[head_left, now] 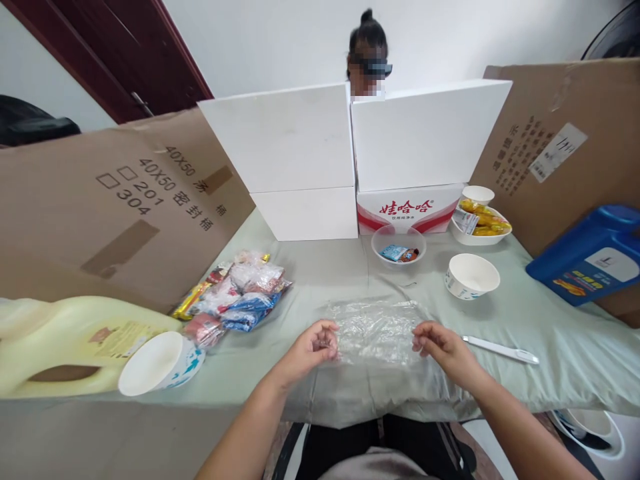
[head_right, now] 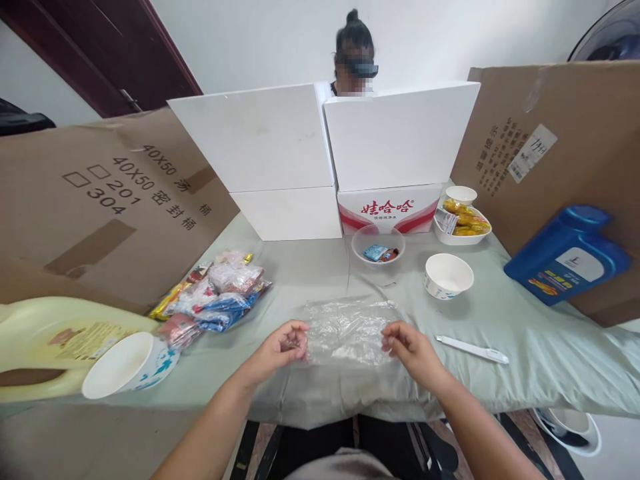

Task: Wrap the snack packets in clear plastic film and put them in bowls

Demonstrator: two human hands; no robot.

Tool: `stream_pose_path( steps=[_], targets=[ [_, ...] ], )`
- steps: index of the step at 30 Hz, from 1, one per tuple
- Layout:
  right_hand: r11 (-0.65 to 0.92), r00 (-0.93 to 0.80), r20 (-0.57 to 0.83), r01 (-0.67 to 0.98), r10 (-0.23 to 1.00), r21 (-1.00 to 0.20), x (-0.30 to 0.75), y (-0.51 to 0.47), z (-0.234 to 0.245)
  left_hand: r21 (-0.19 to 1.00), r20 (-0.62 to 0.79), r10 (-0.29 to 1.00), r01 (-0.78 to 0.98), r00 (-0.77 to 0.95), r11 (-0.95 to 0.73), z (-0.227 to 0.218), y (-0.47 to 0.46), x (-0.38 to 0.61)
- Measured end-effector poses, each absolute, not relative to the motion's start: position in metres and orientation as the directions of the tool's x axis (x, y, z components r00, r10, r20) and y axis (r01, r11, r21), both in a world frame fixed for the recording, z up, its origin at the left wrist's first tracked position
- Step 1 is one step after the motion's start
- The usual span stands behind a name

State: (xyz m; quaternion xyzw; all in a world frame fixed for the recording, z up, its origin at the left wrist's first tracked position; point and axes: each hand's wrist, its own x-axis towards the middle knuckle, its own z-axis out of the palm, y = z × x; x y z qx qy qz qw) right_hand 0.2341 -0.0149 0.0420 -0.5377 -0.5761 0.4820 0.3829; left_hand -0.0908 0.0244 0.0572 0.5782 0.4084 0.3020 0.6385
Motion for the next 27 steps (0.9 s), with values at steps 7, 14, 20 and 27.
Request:
stream_pose_path(
  steps=[7, 14, 20, 27],
  targets=[
    [-0.137, 0.176, -0.057, 0.488, 0.983, -0.862, 0.225, 0.024, 0.011, 0.964, -0.201, 0.977, 0.190, 0.074, 0.184, 0.019, 0.051, -0.068],
    [-0.089, 0.101, -0.022, 0.736, 0.995, -0.671, 0.230, -0.024, 0.005, 0.907, -0.295, 0.938, 0.363, 0.184, 0.215, 0.013, 0.016, -0.084],
    [-0.074, 0.132, 0.037, 0.740, 0.991, -0.669, 0.230, -0.020, 0.010, 0.932, -0.177, 0.978, 0.339, 0.111, 0.130, 0.016, 0.025, -0.076],
    [-0.016, 0.078, 0.116, 0.888, 0.990, -0.460, 0.225, -0.001, 0.006, 0.728, 0.019, 0.997, 0.683, 0.080, -0.069, 0.010, 0.037, -0.070]
  ],
)
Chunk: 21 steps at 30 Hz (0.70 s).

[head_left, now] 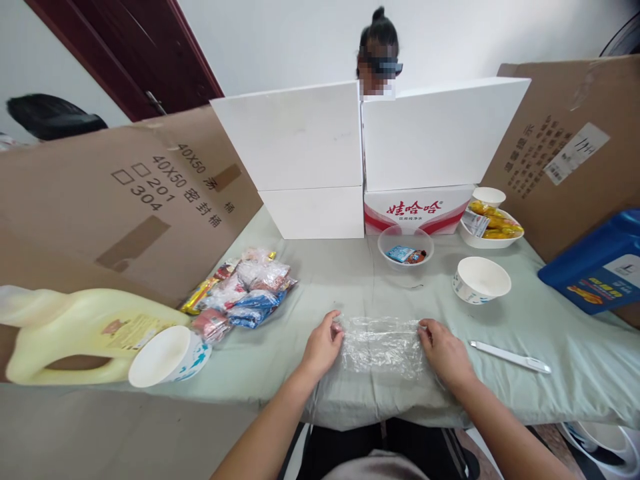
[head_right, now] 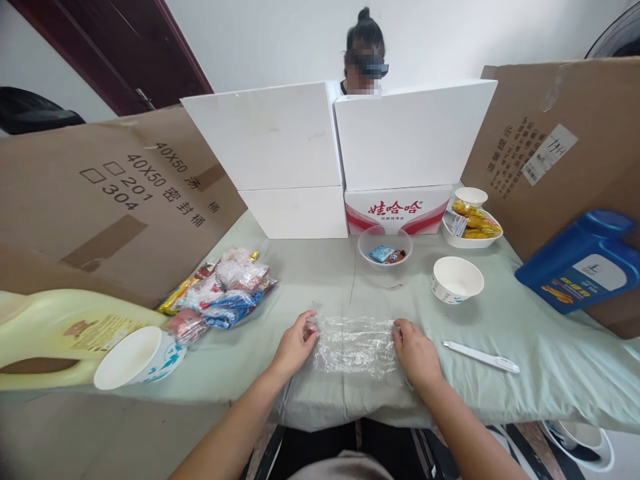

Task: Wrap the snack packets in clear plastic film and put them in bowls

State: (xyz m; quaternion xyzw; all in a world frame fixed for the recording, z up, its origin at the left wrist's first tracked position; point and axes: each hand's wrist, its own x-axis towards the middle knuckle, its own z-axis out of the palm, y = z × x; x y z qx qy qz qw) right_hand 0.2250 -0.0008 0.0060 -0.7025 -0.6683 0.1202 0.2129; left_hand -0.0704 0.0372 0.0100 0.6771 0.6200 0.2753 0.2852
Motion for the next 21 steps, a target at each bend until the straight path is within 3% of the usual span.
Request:
stream_pose_path(
  steps=[4, 7, 11, 14, 16, 18, 21],
  targets=[
    [-0.003, 0.056, 0.139, 0.935, 0.989, -0.354, 0.223, 0.002, 0.000, 0.466, 0.299, 0.952, 0.861, 0.063, -0.204, 0.021, 0.026, -0.062],
    [0.005, 0.045, 0.150, 0.949, 0.988, -0.317, 0.220, 0.002, -0.002, 0.311, 0.450, 0.860, 0.861, 0.239, -0.402, 0.029, 0.013, -0.046],
    [-0.009, 0.037, 0.094, 0.959, 0.995, -0.285, 0.228, 0.007, 0.002, 0.250, 0.250, 0.739, 0.696, 0.625, -0.673, 0.026, 0.006, -0.023],
    [-0.116, 0.124, 0.024, 0.971, 0.992, -0.209, 0.246, 0.008, 0.013, 0.244, 0.097, 0.723, 0.688, 0.684, -0.684, 0.014, 0.009, -0.019],
    [-0.156, 0.169, 0.080, 0.977, 0.982, -0.143, 0.255, 0.006, 0.023, 0.252, 0.057, 0.724, 0.692, 0.687, -0.676, 0.008, 0.011, -0.021],
    [-0.090, 0.112, 0.201, 0.989, 0.973, -0.116, 0.250, -0.001, 0.031, 0.258, 0.049, 0.727, 0.694, 0.685, -0.672, 0.005, 0.011, -0.023],
    [0.206, -0.161, 0.300, 0.971, 0.940, -0.124, 0.221, -0.013, 0.032, 0.255, 0.055, 0.728, 0.695, 0.684, -0.672, 0.004, 0.010, -0.022]
  ],
)
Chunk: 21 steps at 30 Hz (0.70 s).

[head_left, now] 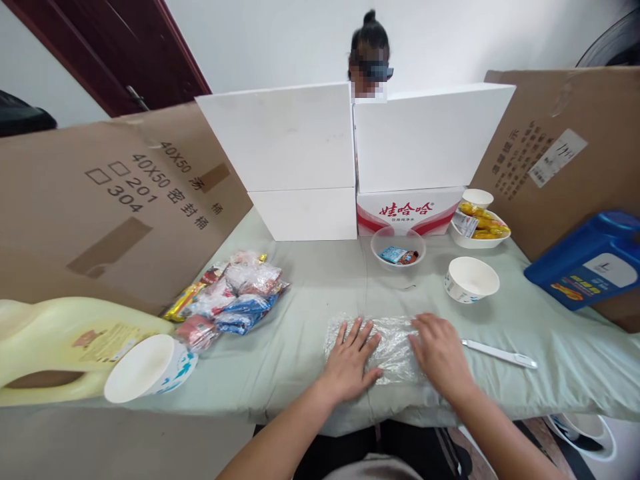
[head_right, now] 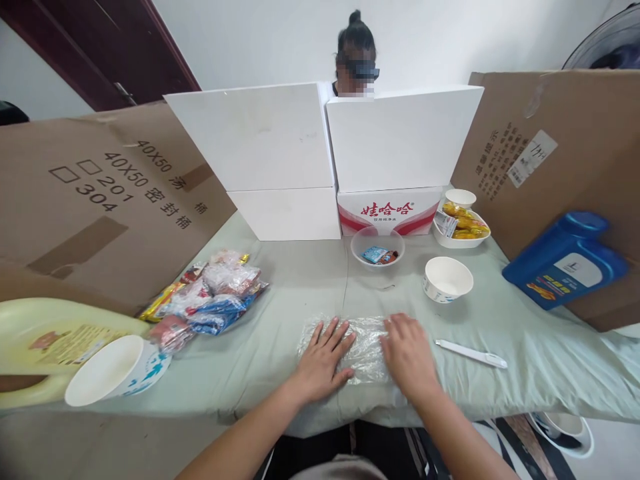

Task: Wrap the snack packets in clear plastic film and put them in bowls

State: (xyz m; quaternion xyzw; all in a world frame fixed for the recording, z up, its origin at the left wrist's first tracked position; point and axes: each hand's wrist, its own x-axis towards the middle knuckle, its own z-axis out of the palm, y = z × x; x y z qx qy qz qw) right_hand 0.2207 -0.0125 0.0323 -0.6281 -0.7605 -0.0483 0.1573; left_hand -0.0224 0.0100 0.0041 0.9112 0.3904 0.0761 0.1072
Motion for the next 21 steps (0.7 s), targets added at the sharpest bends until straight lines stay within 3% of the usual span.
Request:
stream_pose_path(
  steps=[2, 4, 8, 13, 18, 21],
  targets=[
    [0.401, -0.359, 0.269, 0.908, 0.894, -0.120, 0.199, -0.017, 0.023, 0.252, 0.057, 0.728, 0.695, 0.684, -0.673, 0.005, 0.010, -0.022],
    [0.465, -0.437, 0.207, 0.878, 0.875, -0.111, 0.187, -0.019, 0.009, 0.244, 0.054, 0.735, 0.705, 0.675, -0.666, 0.006, 0.012, -0.026],
    [0.364, -0.349, 0.157, 0.927, 0.924, -0.085, 0.202, -0.022, -0.013, 0.184, 0.054, 0.792, 0.774, 0.608, -0.606, 0.003, 0.021, -0.056],
    [0.291, -0.267, 0.265, 0.955, 0.927, -0.058, 0.246, -0.044, -0.013, 0.109, 0.155, 0.841, 0.837, 0.518, -0.536, 0.002, 0.020, -0.109],
    [0.505, -0.463, 0.265, 0.855, 0.846, -0.118, 0.268, -0.071, 0.001, 0.204, 0.245, 0.676, 0.645, 0.695, -0.737, 0.015, -0.006, -0.118],
    [0.539, -0.478, 0.287, 0.820, 0.830, -0.193, 0.272, -0.079, 0.001, 0.234, 0.289, 0.591, 0.543, 0.753, -0.806, 0.020, -0.013, -0.110]
  ],
)
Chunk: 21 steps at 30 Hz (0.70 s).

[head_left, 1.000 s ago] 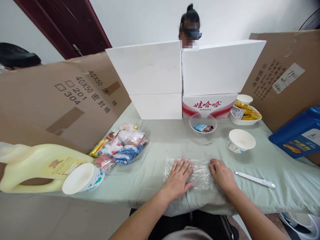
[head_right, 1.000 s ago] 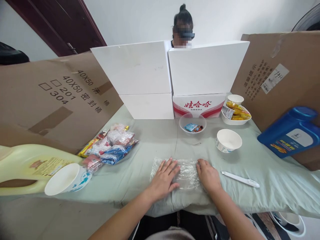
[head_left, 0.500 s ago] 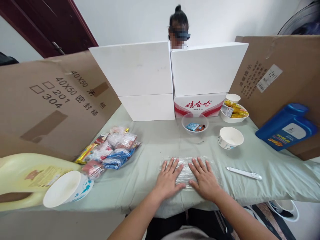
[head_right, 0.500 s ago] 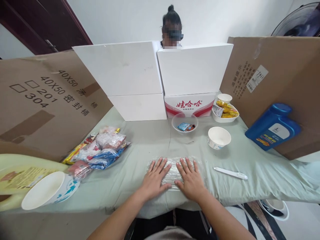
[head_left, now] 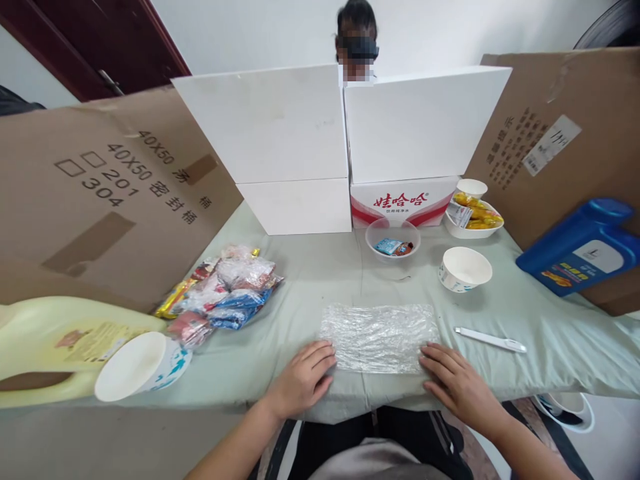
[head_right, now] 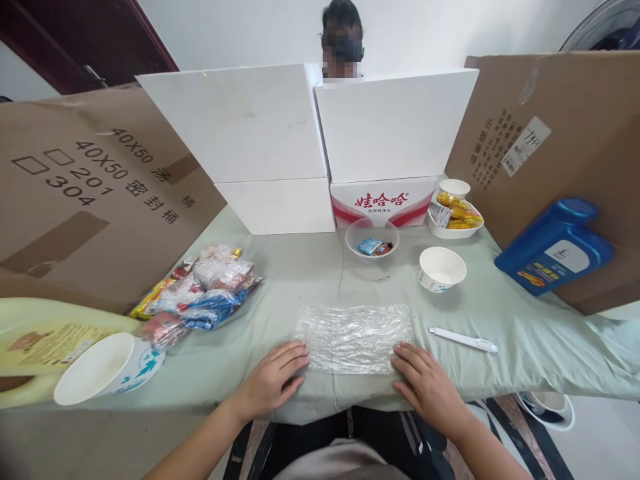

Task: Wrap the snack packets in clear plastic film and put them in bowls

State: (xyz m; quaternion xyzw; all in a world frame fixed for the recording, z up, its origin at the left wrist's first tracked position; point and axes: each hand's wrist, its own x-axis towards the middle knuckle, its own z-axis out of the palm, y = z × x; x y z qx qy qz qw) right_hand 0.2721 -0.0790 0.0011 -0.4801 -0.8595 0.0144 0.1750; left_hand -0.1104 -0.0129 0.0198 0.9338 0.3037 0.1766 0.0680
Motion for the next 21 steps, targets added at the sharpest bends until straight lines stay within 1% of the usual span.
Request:
stream_pose_path(
  steps=[4, 6, 8, 10, 12, 13, 15, 17, 19, 21],
  targets=[
    [0.543, -0.445, 0.353, 0.799, 0.823, -0.260, 0.276, -0.084, -0.001, 0.234, 0.376, 0.544, 0.491, 0.750, -0.839, 0.021, -0.010, -0.106],
    [0.554, -0.440, 0.371, 0.777, 0.818, -0.299, 0.276, -0.086, 0.001, 0.281, 0.381, 0.564, 0.489, 0.733, -0.826, 0.023, -0.008, -0.106],
    [0.524, -0.396, 0.369, 0.765, 0.841, -0.374, 0.276, -0.084, 0.005, 0.363, 0.358, 0.632, 0.521, 0.687, -0.772, 0.027, -0.006, -0.104],
    [0.443, -0.312, 0.335, 0.771, 0.889, -0.458, 0.275, -0.078, 0.010, 0.430, 0.300, 0.729, 0.595, 0.615, -0.679, 0.031, -0.001, -0.100],
    [0.321, -0.208, 0.268, 0.799, 0.941, -0.508, 0.273, -0.066, 0.014, 0.456, 0.222, 0.820, 0.687, 0.528, -0.566, 0.034, 0.008, -0.092],
    [0.257, -0.157, 0.229, 0.818, 0.961, -0.515, 0.271, -0.058, 0.016, 0.452, 0.179, 0.855, 0.731, 0.487, -0.511, 0.035, 0.014, -0.088],
    [0.137, -0.067, 0.157, 0.860, 0.985, -0.491, 0.267, -0.042, 0.018, 0.407, 0.094, 0.906, 0.815, 0.412, -0.413, 0.035, 0.027, -0.079],
    [0.040, 0.001, 0.100, 0.912, 0.995, -0.409, 0.261, -0.028, 0.019, 0.335, 0.038, 0.933, 0.875, 0.357, -0.349, 0.033, 0.038, -0.070],
    [-0.018, 0.041, 0.068, 0.950, 0.997, -0.312, 0.255, -0.019, 0.016, 0.272, 0.014, 0.945, 0.909, 0.326, -0.317, 0.029, 0.046, -0.063],
    [-0.047, 0.064, 0.059, 0.967, 0.996, -0.249, 0.250, -0.015, 0.012, 0.231, 0.012, 0.952, 0.925, 0.306, -0.300, 0.024, 0.050, -0.058]
  ],
)
